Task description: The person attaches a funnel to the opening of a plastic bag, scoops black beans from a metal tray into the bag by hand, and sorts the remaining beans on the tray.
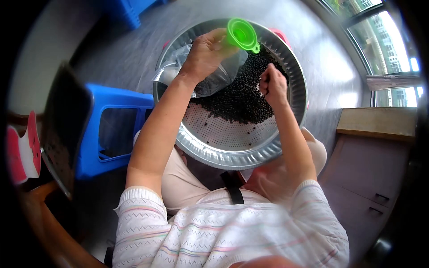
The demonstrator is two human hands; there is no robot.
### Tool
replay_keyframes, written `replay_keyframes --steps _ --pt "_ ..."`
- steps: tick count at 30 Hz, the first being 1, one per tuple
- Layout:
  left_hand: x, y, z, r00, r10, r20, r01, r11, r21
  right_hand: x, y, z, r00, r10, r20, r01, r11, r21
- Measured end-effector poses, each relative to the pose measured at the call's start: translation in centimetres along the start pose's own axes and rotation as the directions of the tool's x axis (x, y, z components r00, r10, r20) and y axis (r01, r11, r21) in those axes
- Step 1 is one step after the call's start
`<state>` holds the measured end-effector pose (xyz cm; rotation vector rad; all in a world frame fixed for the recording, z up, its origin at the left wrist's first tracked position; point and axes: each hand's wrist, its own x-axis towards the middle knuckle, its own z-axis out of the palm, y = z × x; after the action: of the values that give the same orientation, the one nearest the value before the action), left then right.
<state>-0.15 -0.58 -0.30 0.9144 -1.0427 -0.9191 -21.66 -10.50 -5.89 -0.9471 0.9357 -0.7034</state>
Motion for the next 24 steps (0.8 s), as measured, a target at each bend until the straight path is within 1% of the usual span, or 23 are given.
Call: replay_keyframes --steps 2,4,6,9,10,13,14,17,20,23,24 --pt "0.0 0.0 0.1 1.000 0.011 0.009 -0.011 0.999 -0.036 -0.2 -3.0 1.7 0.998 -0.058 0.023 0.051 0.972 0.229" --pt "0.0 0.0 0.1 1.000 0.022 0.012 -0.022 1.000 -0.014 0.2 -6.0 3.0 0.984 -0.101 0.149 0.036 0.921 0.388" --pt "0.0 -0.1 0.1 1.000 0.019 0.013 -0.019 1.000 0.005 -0.1 -9.1 5.6 0.957 -0.199 0.214 0.079 0.881 0.466" --pt "0.0 -0.1 0.0 1.000 0.006 0.018 -0.007 1.000 0.026 -0.3 -11.7 9.9 0.924 -0.259 0.283 0.071 0.841 0.537" --pt "0.0 -0.2 0.0 1.000 0.012 0.022 -0.013 1.000 0.028 0.4 -11.6 10.0 0.850 -0.333 0.408 0.084 0.851 0.519" --pt "0.0 -0.1 -0.1 1.000 -0.001 0.015 0.000 0.998 0.059 0.6 -11.0 13.2 0.918 -0.366 0.153 0.273 0.862 0.428" --pt "0.0 0.0 -0.1 1.000 -0.011 0.008 0.010 0.997 0.073 0.3 -11.0 13.8 0.910 -0.393 0.132 0.312 0.860 0.404" --pt "0.0 0.0 0.1 1.000 0.002 -0.012 -0.002 0.999 0.036 -0.1 -10.9 14.6 0.882 -0.465 0.072 0.421 0.848 0.322" --pt "-0.1 0.1 0.3 0.999 0.032 -0.017 -0.032 0.999 -0.018 0.3 -10.3 14.8 0.856 -0.512 0.063 0.468 0.822 0.326" --pt "-0.1 0.1 0.2 1.000 -0.005 -0.028 0.005 1.000 0.018 0.2 -10.3 15.1 0.843 -0.525 0.114 0.440 0.797 0.414" --pt "-0.1 0.1 0.2 1.000 -0.002 -0.027 0.003 1.000 0.021 0.2 -10.4 15.1 0.840 -0.529 0.120 0.446 0.799 0.403"
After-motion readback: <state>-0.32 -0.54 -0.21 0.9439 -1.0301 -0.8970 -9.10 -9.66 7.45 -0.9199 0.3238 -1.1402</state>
